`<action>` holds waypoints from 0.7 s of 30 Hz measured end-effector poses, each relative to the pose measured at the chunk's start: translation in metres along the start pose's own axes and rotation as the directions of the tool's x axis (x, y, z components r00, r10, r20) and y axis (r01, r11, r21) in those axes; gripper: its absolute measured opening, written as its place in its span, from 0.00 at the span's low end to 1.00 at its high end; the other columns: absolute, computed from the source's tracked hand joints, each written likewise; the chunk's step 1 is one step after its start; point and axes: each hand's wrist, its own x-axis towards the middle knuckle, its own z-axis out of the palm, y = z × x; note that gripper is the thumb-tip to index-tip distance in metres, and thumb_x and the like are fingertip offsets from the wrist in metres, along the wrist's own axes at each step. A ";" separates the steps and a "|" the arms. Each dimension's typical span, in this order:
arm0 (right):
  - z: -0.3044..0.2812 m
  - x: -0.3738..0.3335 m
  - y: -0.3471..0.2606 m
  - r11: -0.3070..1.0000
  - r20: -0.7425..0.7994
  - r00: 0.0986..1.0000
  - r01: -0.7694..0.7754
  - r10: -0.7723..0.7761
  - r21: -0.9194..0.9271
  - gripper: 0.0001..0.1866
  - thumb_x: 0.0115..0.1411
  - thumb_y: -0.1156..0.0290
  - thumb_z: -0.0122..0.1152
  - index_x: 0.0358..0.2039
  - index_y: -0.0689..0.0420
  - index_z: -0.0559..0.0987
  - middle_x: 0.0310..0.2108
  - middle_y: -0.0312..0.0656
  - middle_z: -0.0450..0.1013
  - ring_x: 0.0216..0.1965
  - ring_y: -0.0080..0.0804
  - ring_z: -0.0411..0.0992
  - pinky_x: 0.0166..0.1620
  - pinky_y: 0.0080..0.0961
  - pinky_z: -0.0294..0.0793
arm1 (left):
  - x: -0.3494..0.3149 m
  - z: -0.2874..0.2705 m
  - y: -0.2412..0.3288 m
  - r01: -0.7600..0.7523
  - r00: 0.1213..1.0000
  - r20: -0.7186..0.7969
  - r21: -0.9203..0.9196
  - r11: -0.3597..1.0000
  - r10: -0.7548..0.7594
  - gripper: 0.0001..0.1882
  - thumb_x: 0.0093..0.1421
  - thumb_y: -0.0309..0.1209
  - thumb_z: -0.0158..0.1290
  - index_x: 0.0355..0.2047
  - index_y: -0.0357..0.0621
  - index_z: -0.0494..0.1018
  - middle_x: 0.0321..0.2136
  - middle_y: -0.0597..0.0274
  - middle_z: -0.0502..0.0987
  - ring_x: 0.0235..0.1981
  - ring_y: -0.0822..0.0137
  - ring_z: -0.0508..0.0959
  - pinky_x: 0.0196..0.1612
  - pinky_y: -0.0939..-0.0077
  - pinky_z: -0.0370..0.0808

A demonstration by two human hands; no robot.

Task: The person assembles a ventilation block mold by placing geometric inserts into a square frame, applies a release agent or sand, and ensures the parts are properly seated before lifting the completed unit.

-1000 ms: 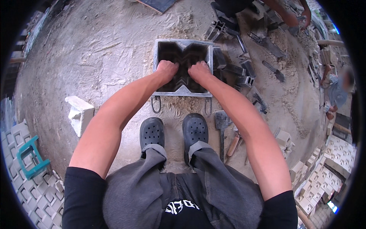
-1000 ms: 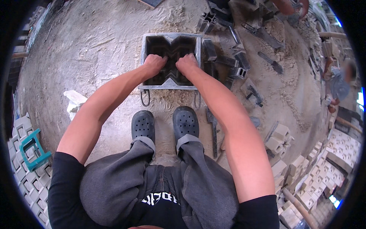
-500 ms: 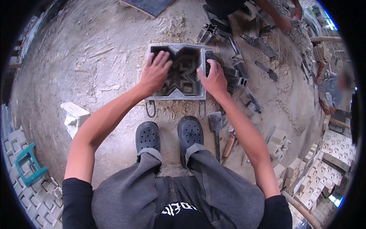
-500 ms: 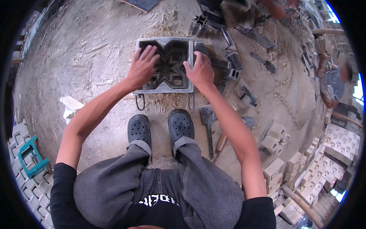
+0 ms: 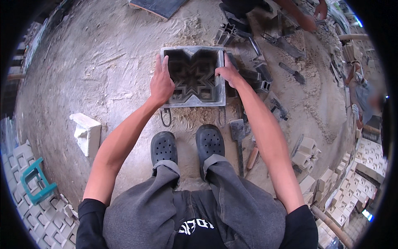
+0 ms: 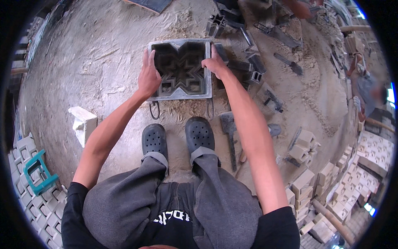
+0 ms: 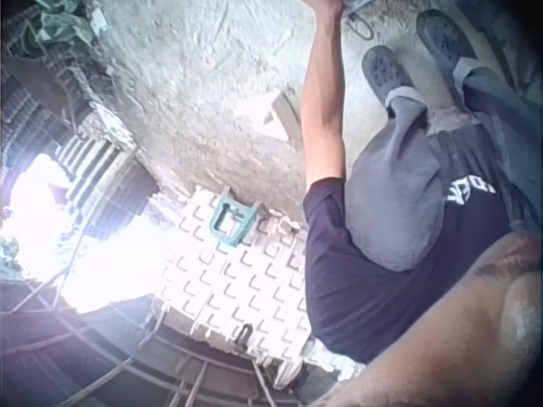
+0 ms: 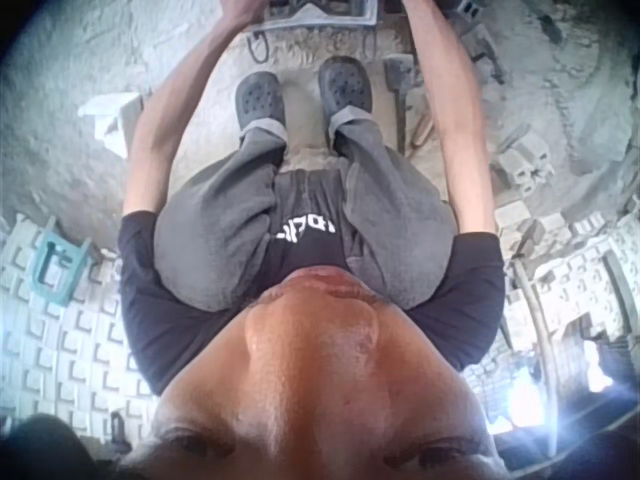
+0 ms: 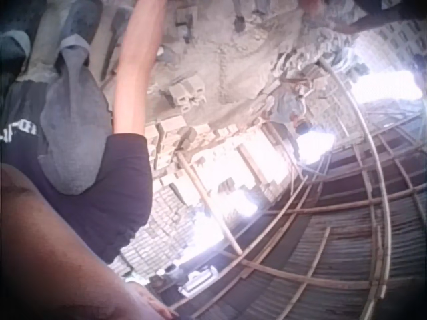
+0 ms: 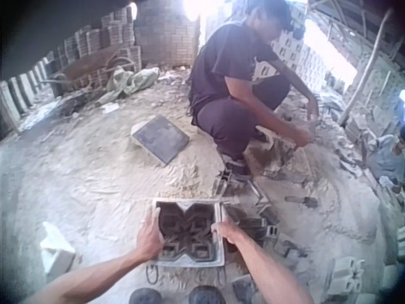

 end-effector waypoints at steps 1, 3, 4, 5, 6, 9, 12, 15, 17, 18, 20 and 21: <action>-0.002 0.003 0.005 0.999 -0.009 1.000 -0.014 0.015 0.029 0.57 0.37 0.78 0.59 0.69 0.54 0.43 0.62 0.54 0.59 0.58 0.44 0.63 0.54 0.28 0.66 | 0.001 0.000 0.003 0.000 1.000 -0.004 0.008 1.000 0.000 0.40 0.50 0.18 0.45 0.65 0.42 0.49 0.66 0.39 0.46 0.62 0.40 0.59 0.56 0.57 0.68; -0.003 0.005 0.008 1.000 -0.023 1.000 0.014 -0.014 0.023 0.57 0.36 0.78 0.59 0.69 0.53 0.46 0.61 0.54 0.60 0.57 0.45 0.64 0.53 0.29 0.67 | 0.001 0.001 0.004 0.004 1.000 -0.002 -0.004 1.000 -0.004 0.40 0.50 0.18 0.46 0.65 0.43 0.49 0.66 0.40 0.45 0.62 0.40 0.60 0.55 0.57 0.69; -0.005 0.005 0.010 0.999 -0.032 0.999 0.028 -0.028 0.020 0.56 0.36 0.79 0.59 0.69 0.52 0.47 0.60 0.54 0.61 0.56 0.45 0.64 0.53 0.29 0.68 | 0.002 0.001 0.005 0.004 1.000 0.005 -0.027 1.000 -0.004 0.39 0.51 0.19 0.45 0.65 0.43 0.48 0.66 0.40 0.45 0.62 0.40 0.58 0.55 0.56 0.69; -0.001 0.003 0.007 0.999 -0.013 1.000 0.022 -0.021 0.031 0.56 0.36 0.78 0.59 0.69 0.52 0.48 0.60 0.54 0.61 0.56 0.45 0.65 0.52 0.29 0.68 | 0.001 0.000 0.001 0.011 1.000 0.013 -0.041 0.999 -0.011 0.39 0.52 0.19 0.44 0.65 0.44 0.48 0.67 0.40 0.44 0.63 0.39 0.57 0.56 0.54 0.68; 0.001 -0.001 0.000 0.999 0.006 1.000 0.017 -0.017 0.041 0.55 0.36 0.78 0.59 0.69 0.52 0.49 0.60 0.54 0.62 0.56 0.44 0.65 0.52 0.29 0.68 | 0.001 -0.001 -0.002 0.021 1.000 0.023 -0.037 0.999 -0.020 0.39 0.52 0.20 0.45 0.65 0.44 0.48 0.67 0.40 0.44 0.63 0.40 0.56 0.56 0.55 0.68; 0.000 -0.009 -0.016 1.000 0.044 0.999 0.000 0.000 -0.001 0.53 0.36 0.77 0.60 0.68 0.51 0.52 0.59 0.55 0.63 0.55 0.46 0.66 0.51 0.29 0.69 | 0.001 -0.002 -0.004 0.035 0.999 0.030 -0.039 0.999 -0.034 0.39 0.52 0.24 0.48 0.65 0.44 0.48 0.67 0.40 0.44 0.64 0.41 0.55 0.58 0.56 0.66; -0.007 -0.007 -0.013 0.982 0.021 0.998 0.067 -0.065 -0.179 0.53 0.38 0.75 0.59 0.68 0.52 0.50 0.58 0.58 0.63 0.54 0.50 0.67 0.53 0.32 0.68 | 0.005 0.001 -0.005 0.020 0.999 -0.036 -0.065 0.998 -0.023 0.41 0.51 0.29 0.52 0.65 0.44 0.48 0.65 0.39 0.47 0.65 0.43 0.55 0.61 0.57 0.62; -0.006 0.005 0.001 0.932 -0.077 0.987 0.109 -0.144 -0.346 0.53 0.41 0.72 0.58 0.68 0.55 0.45 0.56 0.62 0.63 0.55 0.56 0.66 0.56 0.36 0.65 | 0.029 0.006 -0.009 -0.032 0.993 -0.115 -0.071 0.997 0.024 0.43 0.50 0.33 0.55 0.65 0.45 0.49 0.64 0.40 0.52 0.64 0.44 0.55 0.63 0.57 0.59; -0.001 0.009 0.004 0.913 -0.101 0.979 0.123 -0.175 -0.388 0.52 0.43 0.71 0.57 0.67 0.59 0.42 0.56 0.65 0.62 0.57 0.58 0.64 0.59 0.37 0.62 | 0.050 0.002 -0.007 -0.074 0.990 -0.124 -0.014 0.997 0.071 0.43 0.49 0.35 0.56 0.65 0.46 0.50 0.63 0.42 0.54 0.64 0.44 0.56 0.63 0.57 0.58; 0.004 0.008 -0.001 0.914 -0.080 0.980 0.139 -0.183 -0.382 0.51 0.43 0.70 0.56 0.66 0.62 0.41 0.57 0.67 0.60 0.59 0.59 0.61 0.61 0.37 0.60 | 0.058 0.000 -0.012 -0.132 0.990 -0.033 0.076 0.988 0.135 0.43 0.48 0.35 0.56 0.64 0.47 0.52 0.62 0.44 0.55 0.63 0.44 0.57 0.63 0.56 0.59; 0.008 0.007 -0.004 0.906 -0.074 0.974 0.170 -0.215 -0.388 0.50 0.44 0.70 0.55 0.65 0.67 0.41 0.59 0.69 0.56 0.61 0.60 0.57 0.63 0.36 0.56 | 0.072 -0.004 -0.012 -0.276 0.956 0.165 0.220 0.936 0.243 0.42 0.47 0.37 0.56 0.63 0.48 0.54 0.62 0.47 0.57 0.63 0.45 0.57 0.62 0.54 0.61; 0.007 0.008 -0.002 0.898 -0.087 0.967 0.185 -0.238 -0.399 0.49 0.45 0.70 0.55 0.64 0.69 0.41 0.60 0.70 0.54 0.62 0.60 0.55 0.64 0.36 0.54 | 0.075 -0.005 -0.007 -0.255 0.954 0.211 0.196 0.947 0.213 0.41 0.47 0.37 0.56 0.63 0.48 0.55 0.61 0.49 0.58 0.63 0.46 0.57 0.61 0.51 0.61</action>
